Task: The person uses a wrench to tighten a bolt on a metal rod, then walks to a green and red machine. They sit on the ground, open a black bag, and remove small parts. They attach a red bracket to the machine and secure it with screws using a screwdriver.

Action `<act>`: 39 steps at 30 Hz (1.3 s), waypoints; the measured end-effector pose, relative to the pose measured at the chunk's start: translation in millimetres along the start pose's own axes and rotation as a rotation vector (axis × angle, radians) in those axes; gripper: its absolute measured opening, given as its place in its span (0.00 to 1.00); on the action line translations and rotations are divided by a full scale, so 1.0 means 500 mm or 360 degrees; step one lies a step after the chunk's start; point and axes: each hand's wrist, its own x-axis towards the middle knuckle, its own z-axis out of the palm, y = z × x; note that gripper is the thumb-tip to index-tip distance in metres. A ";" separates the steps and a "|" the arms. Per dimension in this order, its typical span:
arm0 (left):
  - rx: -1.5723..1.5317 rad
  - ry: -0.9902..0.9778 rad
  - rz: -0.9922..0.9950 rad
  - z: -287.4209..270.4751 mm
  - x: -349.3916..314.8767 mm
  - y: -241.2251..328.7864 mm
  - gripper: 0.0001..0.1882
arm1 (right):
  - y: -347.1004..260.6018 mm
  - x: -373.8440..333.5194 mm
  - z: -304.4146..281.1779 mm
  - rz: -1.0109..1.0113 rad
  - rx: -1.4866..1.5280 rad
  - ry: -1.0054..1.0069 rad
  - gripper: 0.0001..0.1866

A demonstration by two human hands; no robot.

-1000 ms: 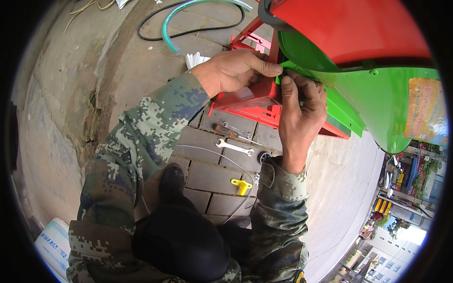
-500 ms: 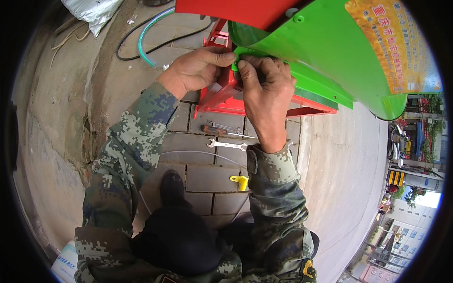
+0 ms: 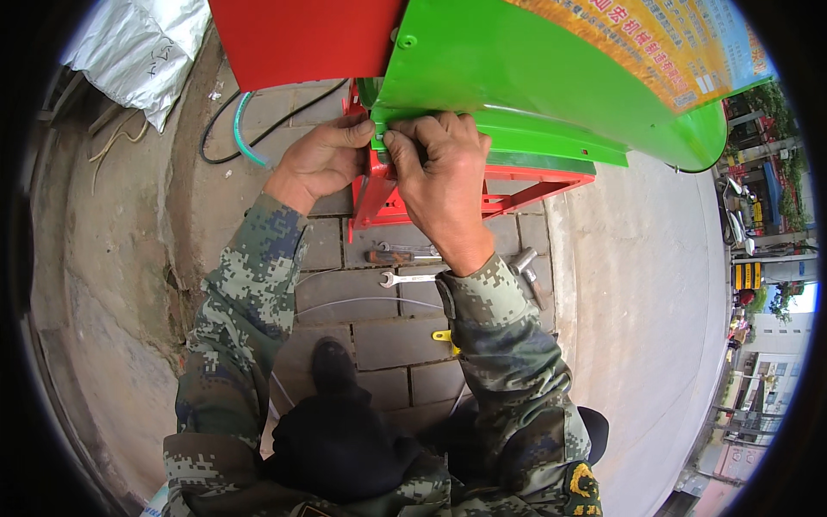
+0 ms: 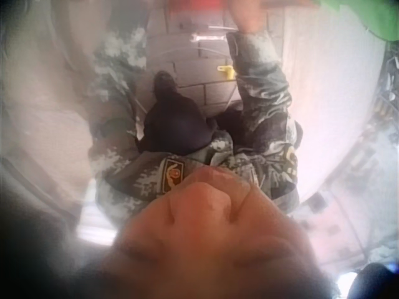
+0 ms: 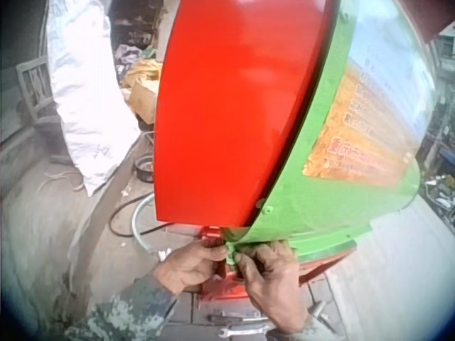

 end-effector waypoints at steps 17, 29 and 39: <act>0.0019 -0.0044 -0.0029 -0.033 0.000 0.006 0.27 | 0.003 -0.002 0.007 -0.0034 0.0082 0.0205 0.05; -0.0130 0.0213 -0.0058 -0.050 -0.018 0.022 0.28 | 0.239 -0.059 -0.364 0.0286 -0.0149 -0.0550 0.12; 0.0166 0.0572 0.0072 -0.035 -0.022 0.057 0.20 | 0.520 -0.315 -0.473 0.1680 0.0334 -0.0222 0.15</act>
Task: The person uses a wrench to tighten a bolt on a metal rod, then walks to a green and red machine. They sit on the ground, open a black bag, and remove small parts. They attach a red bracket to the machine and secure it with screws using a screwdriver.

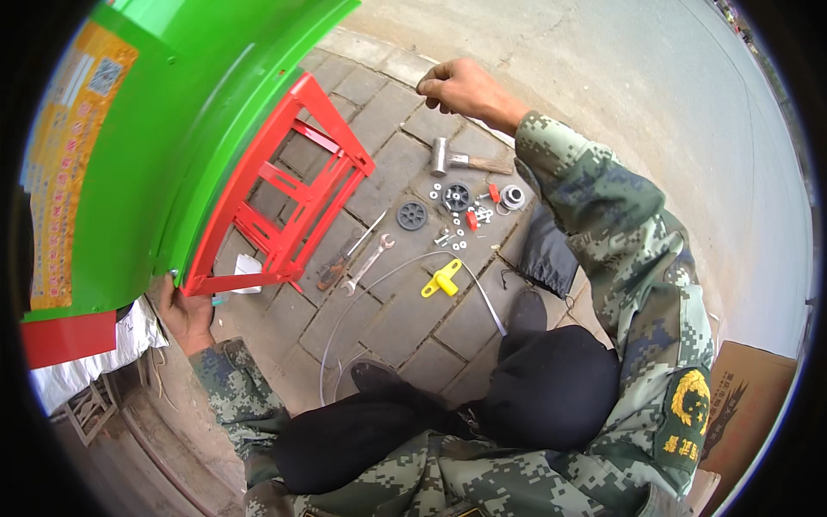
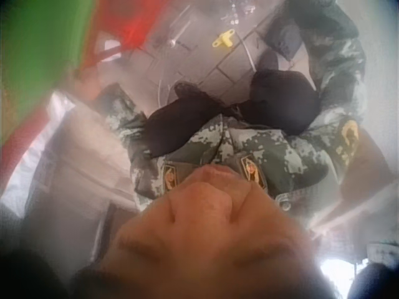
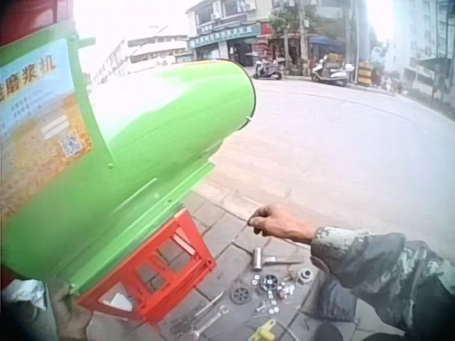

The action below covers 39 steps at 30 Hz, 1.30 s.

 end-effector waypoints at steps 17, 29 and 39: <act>-0.0142 0.0290 0.0044 -0.040 0.010 -0.028 0.22 | -0.064 -0.024 0.145 -0.0261 -0.0169 -0.0237 0.13; -0.0156 0.0164 0.0080 -0.010 -0.004 -0.030 0.17 | -0.503 -0.112 0.616 -0.2066 -0.0688 0.0019 0.06; -0.0272 -0.1131 -0.0168 -0.012 0.018 -0.030 0.15 | -0.457 -0.137 0.626 -0.1959 -0.0441 0.0477 0.12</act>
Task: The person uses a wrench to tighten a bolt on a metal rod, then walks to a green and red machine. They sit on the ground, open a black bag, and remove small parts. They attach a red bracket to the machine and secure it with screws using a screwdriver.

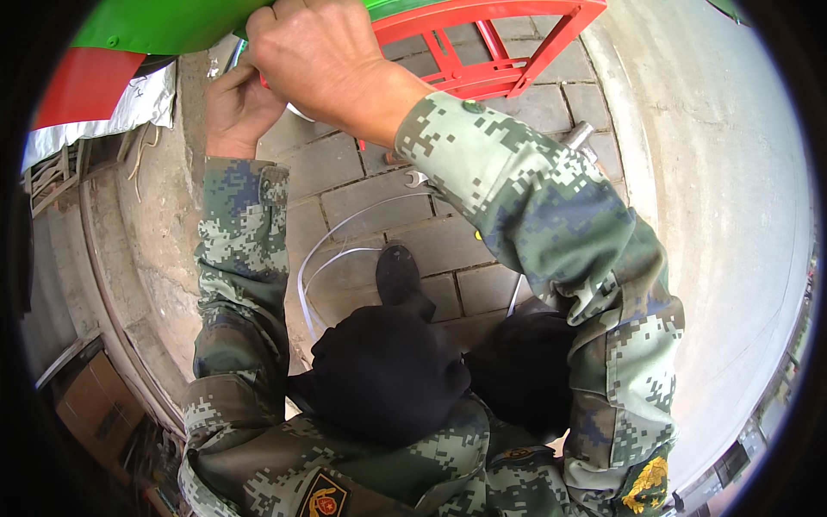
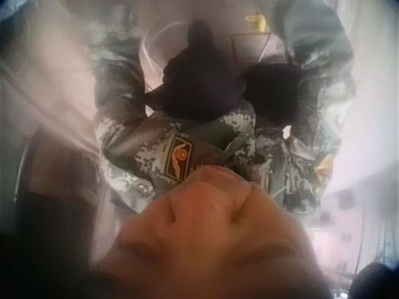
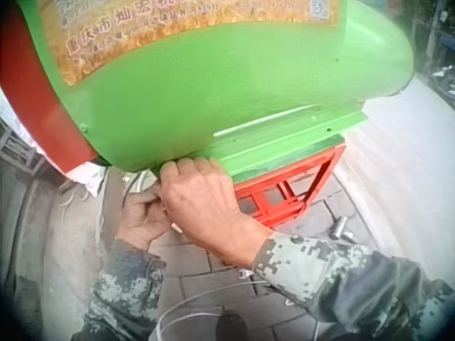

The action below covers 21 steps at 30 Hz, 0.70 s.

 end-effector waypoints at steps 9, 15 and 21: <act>0.0055 0.0820 0.0098 0.037 0.014 -0.010 0.21 | 0.012 0.003 -0.023 -0.0102 -0.0098 0.0026 0.08; 0.0209 0.1171 0.0231 0.090 0.051 -0.038 0.21 | 0.018 0.007 -0.031 -0.0119 -0.0097 0.0019 0.07; 0.0058 0.0781 0.0081 0.076 0.047 -0.026 0.21 | 0.023 0.007 -0.046 -0.0013 -0.0028 -0.0078 0.08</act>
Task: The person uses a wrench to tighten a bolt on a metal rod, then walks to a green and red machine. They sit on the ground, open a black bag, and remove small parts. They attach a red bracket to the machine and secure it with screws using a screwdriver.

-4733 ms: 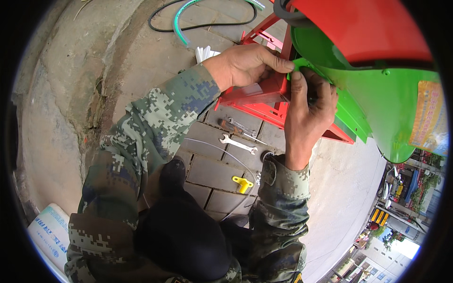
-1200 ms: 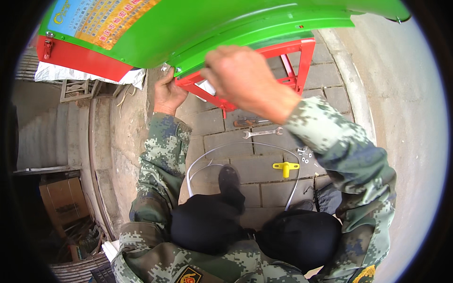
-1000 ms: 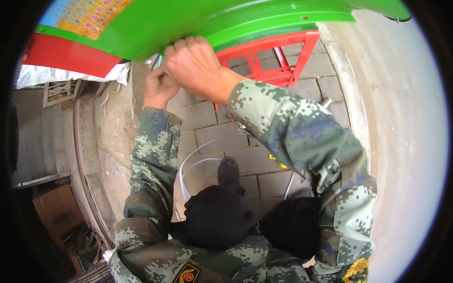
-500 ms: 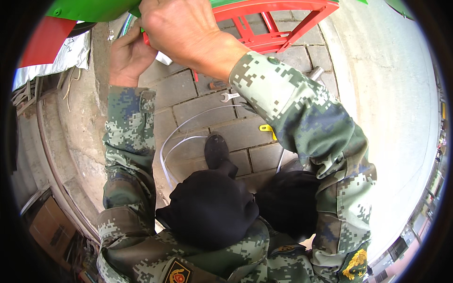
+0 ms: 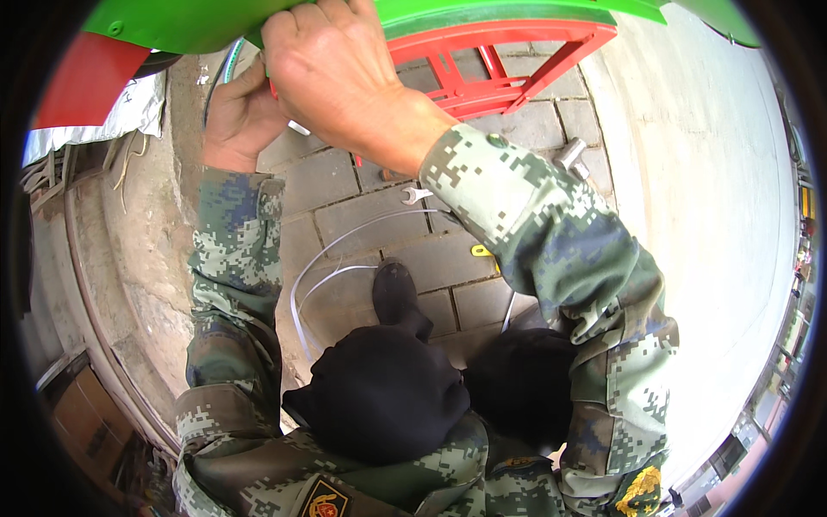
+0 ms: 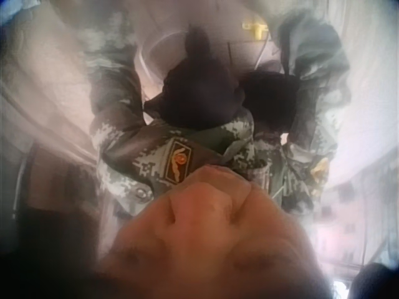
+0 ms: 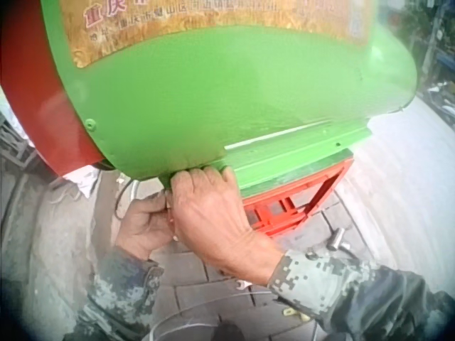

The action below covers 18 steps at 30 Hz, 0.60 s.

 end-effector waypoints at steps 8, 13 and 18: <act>0.0064 -0.0237 0.0033 -0.040 -0.010 0.001 0.21 | -0.040 -0.007 -0.011 0.0090 -0.0206 0.0191 0.13; 0.0016 -0.0090 0.0009 -0.029 -0.022 0.002 0.21 | -0.068 -0.006 -0.004 0.0160 -0.0212 0.0080 0.16; 0.0037 0.0107 -0.0037 -0.051 -0.024 0.006 0.22 | -0.072 -0.010 -0.007 0.0145 -0.0140 0.0115 0.11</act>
